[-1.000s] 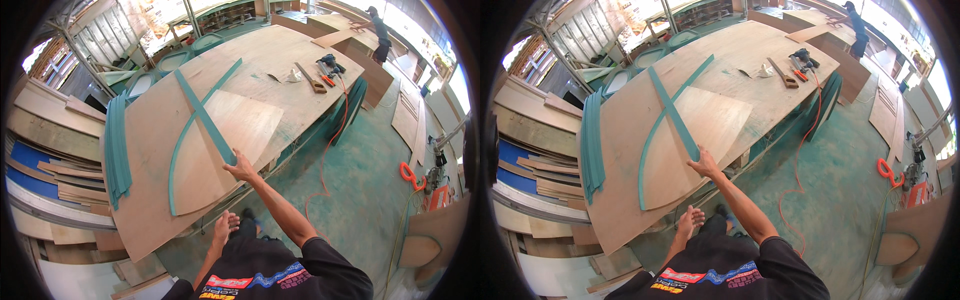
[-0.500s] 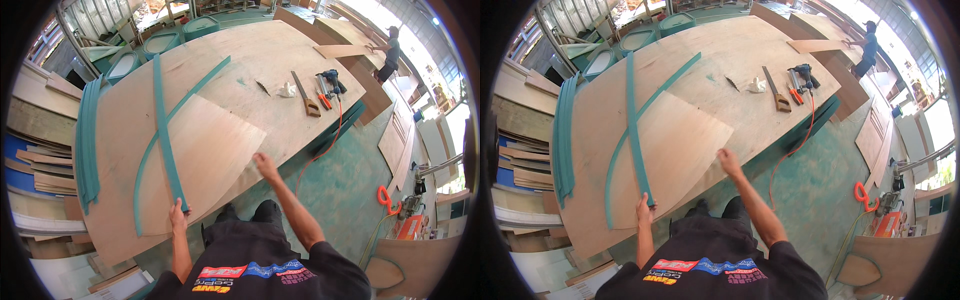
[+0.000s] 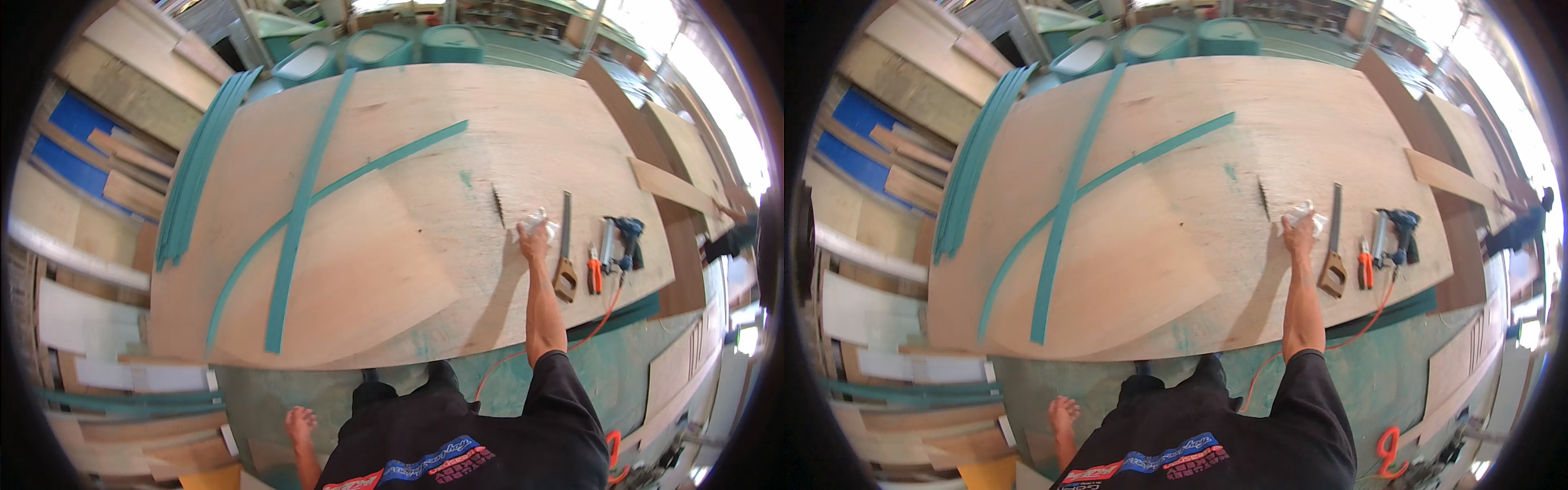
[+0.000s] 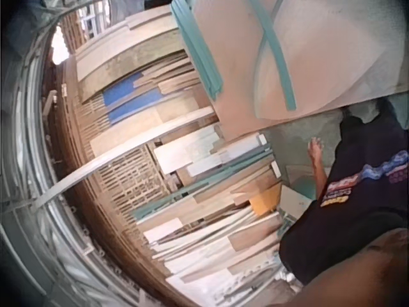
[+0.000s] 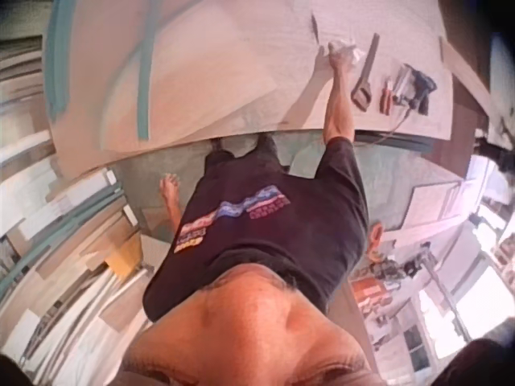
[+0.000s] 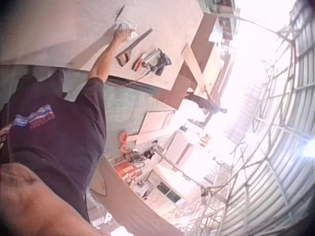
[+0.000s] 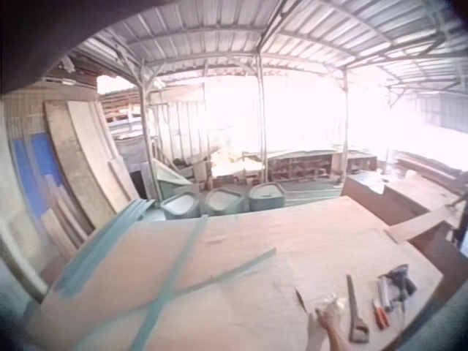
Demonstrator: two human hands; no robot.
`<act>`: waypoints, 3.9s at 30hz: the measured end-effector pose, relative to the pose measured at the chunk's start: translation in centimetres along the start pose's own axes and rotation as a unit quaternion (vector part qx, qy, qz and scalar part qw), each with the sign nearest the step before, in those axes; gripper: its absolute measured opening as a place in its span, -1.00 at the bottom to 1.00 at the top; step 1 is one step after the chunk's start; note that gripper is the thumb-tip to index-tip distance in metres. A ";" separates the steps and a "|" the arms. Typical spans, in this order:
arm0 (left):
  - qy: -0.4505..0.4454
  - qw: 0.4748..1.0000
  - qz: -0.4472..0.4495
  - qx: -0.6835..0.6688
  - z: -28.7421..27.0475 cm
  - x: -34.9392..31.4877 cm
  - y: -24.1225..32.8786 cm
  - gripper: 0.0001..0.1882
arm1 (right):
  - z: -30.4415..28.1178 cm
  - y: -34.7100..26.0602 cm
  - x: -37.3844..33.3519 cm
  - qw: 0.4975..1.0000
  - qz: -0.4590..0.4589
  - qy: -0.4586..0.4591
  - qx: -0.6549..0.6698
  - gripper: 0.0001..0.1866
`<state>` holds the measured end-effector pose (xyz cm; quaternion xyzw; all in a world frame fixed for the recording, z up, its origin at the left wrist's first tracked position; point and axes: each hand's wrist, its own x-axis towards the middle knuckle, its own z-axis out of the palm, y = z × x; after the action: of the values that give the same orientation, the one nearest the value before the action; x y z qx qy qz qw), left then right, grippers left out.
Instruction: The person uses a pneumatic nail gun to secure thin green trim pieces to the edges of a curved plywood panel, wipes the surface with a cloth, and aligns another trim piece.
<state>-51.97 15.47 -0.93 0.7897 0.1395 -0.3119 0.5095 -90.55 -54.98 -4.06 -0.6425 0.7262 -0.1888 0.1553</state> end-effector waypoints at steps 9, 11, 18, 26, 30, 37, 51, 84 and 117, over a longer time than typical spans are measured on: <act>-0.099 0.944 0.153 0.276 7.7 -11.6 -4.8 -0.63 | 0.5 4.7 6.6 0.981 0.010 0.174 -0.081 -0.45; -0.061 0.947 0.168 0.266 6.7 -13.1 -5.0 -0.63 | 0.0 3.6 4.5 0.995 0.009 0.085 0.045 -0.64; -0.074 0.964 0.233 0.102 4.3 -9.3 -4.7 -0.64 | -7.6 -11.6 -26.0 0.796 -0.198 -0.313 0.478 -0.79; -0.229 0.905 0.315 -0.172 3.2 -11.2 6.5 -0.41 | -6.3 -25.8 -54.1 0.667 -0.150 -0.576 0.449 -0.75; -0.219 0.953 0.154 -0.139 -3.8 -12.2 8.0 -0.51 | -8.4 -30.9 -58.0 0.549 -0.177 -0.682 0.450 -0.78; 0.091 0.910 0.383 -0.132 -5.3 -9.1 6.4 -0.69 | -4.7 -35.7 -64.5 0.523 -0.084 -0.747 0.402 -0.77; 0.092 0.945 0.179 0.256 -19.1 5.6 -0.2 -0.59 | 15.8 -47.1 -67.1 0.608 -0.260 -0.683 0.310 -0.92; 0.033 0.953 0.121 0.277 -42.2 26.2 -4.1 -0.59 | 13.7 -57.2 -75.1 0.647 -0.192 -0.634 0.378 -0.58; -0.025 0.985 -0.027 0.168 -42.5 28.3 -21.0 -0.54 | 25.3 -56.4 -76.6 0.747 -0.531 -0.232 -0.327 -0.39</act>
<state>-26.68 59.90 -21.85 0.8520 0.0933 -0.3644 0.3641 -19.71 13.32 -0.95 -0.9598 0.2270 0.1631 -0.0255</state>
